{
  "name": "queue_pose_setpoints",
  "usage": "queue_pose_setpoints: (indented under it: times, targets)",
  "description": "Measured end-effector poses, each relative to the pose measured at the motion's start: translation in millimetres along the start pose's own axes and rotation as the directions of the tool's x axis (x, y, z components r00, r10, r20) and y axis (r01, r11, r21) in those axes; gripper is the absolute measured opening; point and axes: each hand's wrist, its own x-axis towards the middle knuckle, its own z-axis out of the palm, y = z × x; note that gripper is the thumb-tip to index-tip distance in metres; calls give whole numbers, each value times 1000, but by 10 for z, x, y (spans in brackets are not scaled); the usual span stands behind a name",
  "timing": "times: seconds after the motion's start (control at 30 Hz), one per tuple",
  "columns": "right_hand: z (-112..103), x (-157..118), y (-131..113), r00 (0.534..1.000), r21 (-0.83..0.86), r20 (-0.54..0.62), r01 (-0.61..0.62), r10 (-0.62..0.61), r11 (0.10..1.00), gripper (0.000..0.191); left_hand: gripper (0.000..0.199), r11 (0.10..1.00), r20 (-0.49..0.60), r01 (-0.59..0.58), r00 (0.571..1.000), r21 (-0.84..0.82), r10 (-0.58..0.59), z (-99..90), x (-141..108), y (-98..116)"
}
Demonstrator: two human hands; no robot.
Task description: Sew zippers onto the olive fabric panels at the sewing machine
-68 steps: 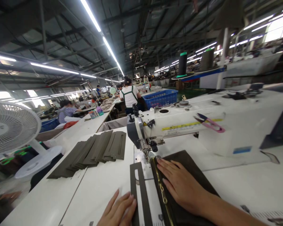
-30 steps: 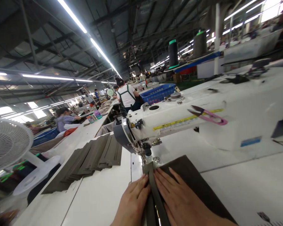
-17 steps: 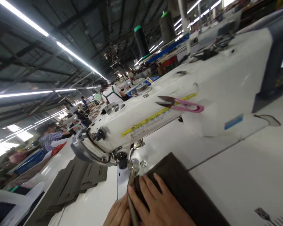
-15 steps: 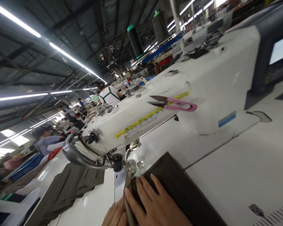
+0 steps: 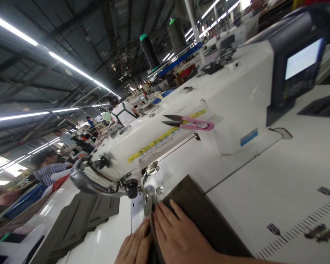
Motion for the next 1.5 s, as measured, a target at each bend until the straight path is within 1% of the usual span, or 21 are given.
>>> queue_pose_setpoints:
  times: [0.07, 0.13, 0.2, 0.23, 0.3, 0.37, 0.43, 0.57, 0.7, 0.77, 0.83, 0.9, 1.0, 1.1, 1.2, 1.33, 1.4, 1.5]
  targets:
    - [-88, -13, 44, 994, 33, 71, 87, -89, 996, 41, 30, 999, 22, -33, 999, -37, 34, -47, 22, -21]
    - [-181, -8, 91, 965, 81, 184, 176, -188, 981, 49, 31, 995, 32, -35, 999, -89, 38, -93, 47, -20]
    - [-243, 4, 120, 933, 138, 261, 218, -248, 966, 57, 31, 989, 24, 9, 1000, -145, -6, -120, 65, 19]
    - [-255, 7, 125, 928, 155, 269, 221, -256, 963, 60, 31, 985, 9, 42, 999, -169, -41, -122, 69, 52]
    - [-244, 0, 121, 929, 155, 254, 237, -270, 959, 64, 32, 971, -64, 119, 989, -207, -135, -105, 70, 131]
    - [-209, -24, 112, 929, 126, 234, 265, -288, 956, 66, 35, 955, -149, 187, 963, -229, -224, -72, 67, 205]
    - [-183, -51, 108, 926, 124, 229, 279, -301, 952, 66, 34, 949, -199, 216, 944, -231, -263, -42, 61, 253]
    - [-194, -70, 105, 919, 159, 241, 279, -311, 947, 65, 29, 967, -184, 188, 958, -170, -219, 1, 49, 287]
    - [-194, -56, 113, 905, 161, 288, 278, -314, 947, 63, 28, 975, -234, 195, 948, -106, -215, 87, 46, 290]
    - [-153, -44, 136, 896, 163, 306, 282, -321, 945, 63, 26, 975, -229, 197, 949, -97, -215, 140, 55, 265]
    - [-83, -20, 173, 894, 152, 312, 288, -322, 945, 64, 24, 976, -204, 191, 956, -104, -208, 183, 80, 208]
    - [2, 20, 217, 895, 125, 305, 301, -325, 945, 65, 25, 976, -203, 183, 958, -116, -204, 214, 118, 129]
    - [117, 92, 285, 891, 93, 296, 331, -343, 939, 66, 25, 975, -222, 184, 953, -124, -208, 261, 181, 9]
    - [187, 135, 344, 892, 109, 267, 349, -365, 931, 67, 25, 973, -260, 190, 940, -134, -219, 345, 204, -61]
    - [224, 131, 387, 900, 127, 249, 337, -359, 933, 64, 25, 969, -287, 195, 929, -153, -232, 465, 163, -74]
    - [265, 83, 428, 895, 120, 247, 352, -372, 928, 58, 25, 954, -243, 236, 929, -186, -278, 610, 69, -52]
    - [285, 54, 446, 898, 127, 236, 351, -372, 928, 57, 25, 956, -243, 227, 932, -188, -270, 656, 38, -42]
    - [307, 23, 466, 902, 141, 234, 339, -364, 930, 56, 25, 957, -281, 223, 921, -183, -269, 689, 30, -36]
